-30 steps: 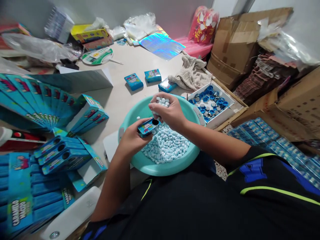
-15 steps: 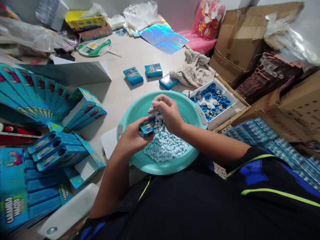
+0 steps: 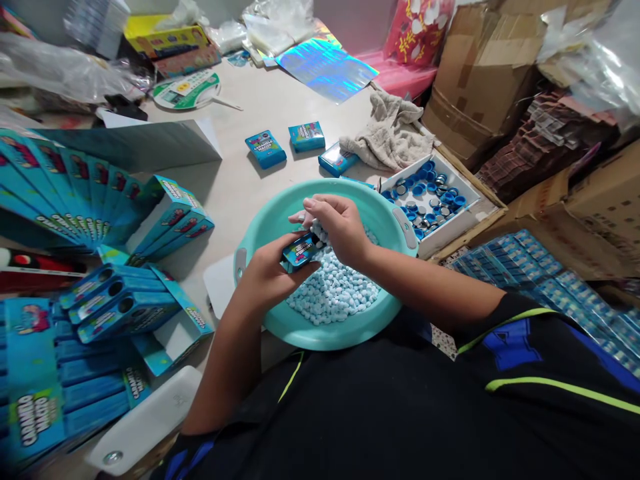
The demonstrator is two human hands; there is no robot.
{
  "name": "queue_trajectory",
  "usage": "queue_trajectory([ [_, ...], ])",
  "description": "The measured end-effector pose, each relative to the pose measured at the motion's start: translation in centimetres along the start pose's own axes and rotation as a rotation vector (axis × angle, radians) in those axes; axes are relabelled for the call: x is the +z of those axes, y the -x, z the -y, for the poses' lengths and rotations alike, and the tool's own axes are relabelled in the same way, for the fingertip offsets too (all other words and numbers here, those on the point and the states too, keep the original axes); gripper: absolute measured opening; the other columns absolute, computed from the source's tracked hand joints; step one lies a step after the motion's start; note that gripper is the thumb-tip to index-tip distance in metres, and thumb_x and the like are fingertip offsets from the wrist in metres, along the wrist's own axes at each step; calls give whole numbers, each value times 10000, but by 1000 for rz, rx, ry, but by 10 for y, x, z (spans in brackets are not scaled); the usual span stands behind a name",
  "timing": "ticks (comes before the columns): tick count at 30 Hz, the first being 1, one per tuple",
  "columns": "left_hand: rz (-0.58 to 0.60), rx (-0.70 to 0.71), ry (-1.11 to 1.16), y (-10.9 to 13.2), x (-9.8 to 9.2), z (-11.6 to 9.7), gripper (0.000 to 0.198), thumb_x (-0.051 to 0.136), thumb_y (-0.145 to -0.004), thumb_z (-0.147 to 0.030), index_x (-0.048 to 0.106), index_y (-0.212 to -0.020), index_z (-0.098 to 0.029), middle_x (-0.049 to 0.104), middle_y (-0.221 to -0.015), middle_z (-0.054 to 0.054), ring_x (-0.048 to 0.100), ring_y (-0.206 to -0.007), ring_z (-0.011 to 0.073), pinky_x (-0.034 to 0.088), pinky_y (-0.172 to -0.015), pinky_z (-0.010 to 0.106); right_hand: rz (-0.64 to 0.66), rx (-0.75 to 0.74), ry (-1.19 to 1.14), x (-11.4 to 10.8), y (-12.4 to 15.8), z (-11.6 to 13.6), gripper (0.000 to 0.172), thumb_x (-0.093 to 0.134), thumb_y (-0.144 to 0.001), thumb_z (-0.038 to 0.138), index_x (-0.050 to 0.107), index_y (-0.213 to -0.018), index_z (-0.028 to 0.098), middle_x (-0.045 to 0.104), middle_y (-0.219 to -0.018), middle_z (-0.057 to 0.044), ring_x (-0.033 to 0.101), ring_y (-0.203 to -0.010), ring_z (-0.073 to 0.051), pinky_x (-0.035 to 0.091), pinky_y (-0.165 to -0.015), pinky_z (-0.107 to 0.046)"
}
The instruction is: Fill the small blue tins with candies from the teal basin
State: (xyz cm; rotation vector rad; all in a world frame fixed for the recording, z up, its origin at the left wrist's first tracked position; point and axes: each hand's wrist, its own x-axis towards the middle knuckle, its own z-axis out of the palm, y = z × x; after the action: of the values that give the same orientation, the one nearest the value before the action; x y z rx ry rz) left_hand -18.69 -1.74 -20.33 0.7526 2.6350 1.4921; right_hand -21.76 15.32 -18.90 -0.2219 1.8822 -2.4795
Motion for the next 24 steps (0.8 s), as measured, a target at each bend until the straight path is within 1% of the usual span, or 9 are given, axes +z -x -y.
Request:
queue_trajectory([
  [4, 10, -1, 26, -1, -2, 1, 472, 775, -851, -263, 666, -1307, -207, 748, -1227, 105, 723, -1102, 283, 585, -985, 446, 23, -43, -51, -2, 3, 2, 463, 682, -845, 546, 472, -606, 210, 555, -721, -12, 708, -932, -235, 564, -894, -393],
  [7, -13, -61, 22, 0, -1, 2, 466, 779, -837, -263, 674, -1290, -222, 754, -1209, 97, 729, -1073, 282, 588, -967, 445, 67, -71, -52, -5, 6, 5, 403, 679, -874, 488, 534, -630, 202, 659, -850, -35, 712, -952, -225, 558, -936, -407],
  [10, -34, -99, -9, 1, -1, 5, 437, 788, -830, -292, 689, -1251, -228, 762, -1173, 95, 736, -1039, 290, 595, -930, 444, 174, -56, -7, -10, 6, 11, 371, 674, -883, 496, 594, -673, 202, 718, -1007, -57, 705, -1008, -228, 546, -998, -428],
  [12, -64, -94, -13, 0, -2, 7, 444, 793, -821, -302, 694, -1247, -226, 765, -1165, 96, 738, -1035, 289, 598, -933, 436, 238, -78, 73, -14, 4, 15, 329, 650, -907, 503, 659, -768, 205, 730, -1085, -66, 685, -1086, -230, 525, -1044, -425],
  [14, -94, -98, -6, -1, -3, 9, 476, 795, -807, -314, 694, -1263, -218, 767, -1156, 96, 743, -1021, 282, 602, -940, 420, 279, -116, 173, -19, 1, 16, 291, 619, -951, 480, 707, -927, 203, 731, -1129, -72, 661, -1151, -224, 508, -1068, -409],
  [18, -121, -172, -96, -4, -8, 6, 521, 769, -780, -415, 712, -1249, -195, 773, -1123, 83, 746, -990, 277, 603, -895, 375, 352, -162, 297, -25, -4, 9, 260, 587, -1022, 349, 663, -1198, 173, 702, -1230, -108, 660, -1162, -206, 542, -1007, -352],
  [20, -128, -286, -205, -8, -11, 4, 565, 761, -745, -476, 727, -1239, -203, 781, -1067, 63, 746, -952, 275, 590, -844, 353, 395, -228, 472, -26, -7, 7, 227, 604, -1022, 231, 646, -1227, 143, 674, -1277, -132, 640, -1196, -194, 522, -1036, -314],
  [22, -126, -399, -282, -13, -12, 3, 614, 763, -685, -532, 744, -1215, -224, 780, -977, 35, 746, -907, 275, 566, -766, 325, 499, -320, 743, -26, -11, 9, 159, 572, -1023, 118, 666, -1151, 122, 666, -1252, -133, 626, -1171, -178, 489, -1060, -289],
  [24, -134, -454, -314, -18, -13, 1, 649, 761, -631, -590, 762, -1187, -255, 768, -891, 8, 744, -868, 274, 549, -717, 311, 593, -347, 943, -26, -15, 14, 174, 518, -1031, 61, 669, -1089, 125, 644, -1253, -118, 619, -1127, -152, 473, -1047, -247],
])
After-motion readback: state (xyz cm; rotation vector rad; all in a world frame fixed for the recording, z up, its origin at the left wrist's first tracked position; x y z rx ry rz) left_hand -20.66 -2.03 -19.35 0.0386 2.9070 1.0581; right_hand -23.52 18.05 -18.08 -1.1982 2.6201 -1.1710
